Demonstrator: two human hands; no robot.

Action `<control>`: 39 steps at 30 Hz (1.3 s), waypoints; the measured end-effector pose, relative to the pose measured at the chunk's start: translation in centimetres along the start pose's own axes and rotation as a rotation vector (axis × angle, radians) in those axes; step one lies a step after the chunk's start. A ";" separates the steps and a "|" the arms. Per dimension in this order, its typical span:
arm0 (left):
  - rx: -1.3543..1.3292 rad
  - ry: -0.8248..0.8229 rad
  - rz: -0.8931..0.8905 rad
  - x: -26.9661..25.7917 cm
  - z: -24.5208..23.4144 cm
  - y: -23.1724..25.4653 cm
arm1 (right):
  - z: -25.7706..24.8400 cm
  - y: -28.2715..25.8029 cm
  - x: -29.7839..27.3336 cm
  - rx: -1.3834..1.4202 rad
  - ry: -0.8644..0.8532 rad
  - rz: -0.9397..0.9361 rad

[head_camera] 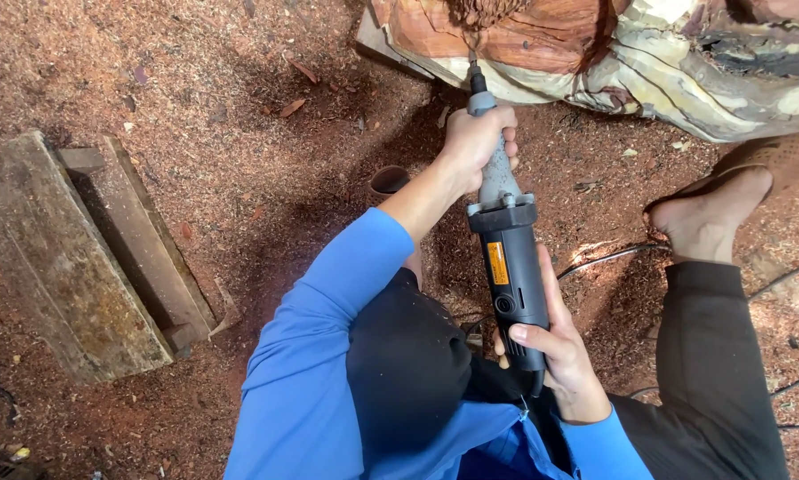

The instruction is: Power carving details into a large piece of wood using a rotary tool

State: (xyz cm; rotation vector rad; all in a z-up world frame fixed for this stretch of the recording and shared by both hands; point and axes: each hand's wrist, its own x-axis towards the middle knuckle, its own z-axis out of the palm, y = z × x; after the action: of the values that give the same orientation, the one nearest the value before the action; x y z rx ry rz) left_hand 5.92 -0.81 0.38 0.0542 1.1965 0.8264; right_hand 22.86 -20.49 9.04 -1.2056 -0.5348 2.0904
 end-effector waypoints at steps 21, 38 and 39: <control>0.000 0.104 0.083 1.9 1.0 -3.1 | -0.2 -0.9 -0.7 -0.023 -0.028 -0.131; -0.169 -0.181 -0.177 -1.1 1.6 -5.9 | -2.9 -0.3 -5.9 -0.093 0.063 0.012; -0.223 -0.279 -0.186 -1.0 1.2 -6.6 | -3.0 -0.3 -6.5 -0.156 0.105 0.019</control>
State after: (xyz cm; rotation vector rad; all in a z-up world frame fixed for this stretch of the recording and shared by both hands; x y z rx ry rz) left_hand 10.34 -5.69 -1.30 -0.1190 0.8287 0.7560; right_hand 27.87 -24.85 11.70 -1.4057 -0.6496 2.0181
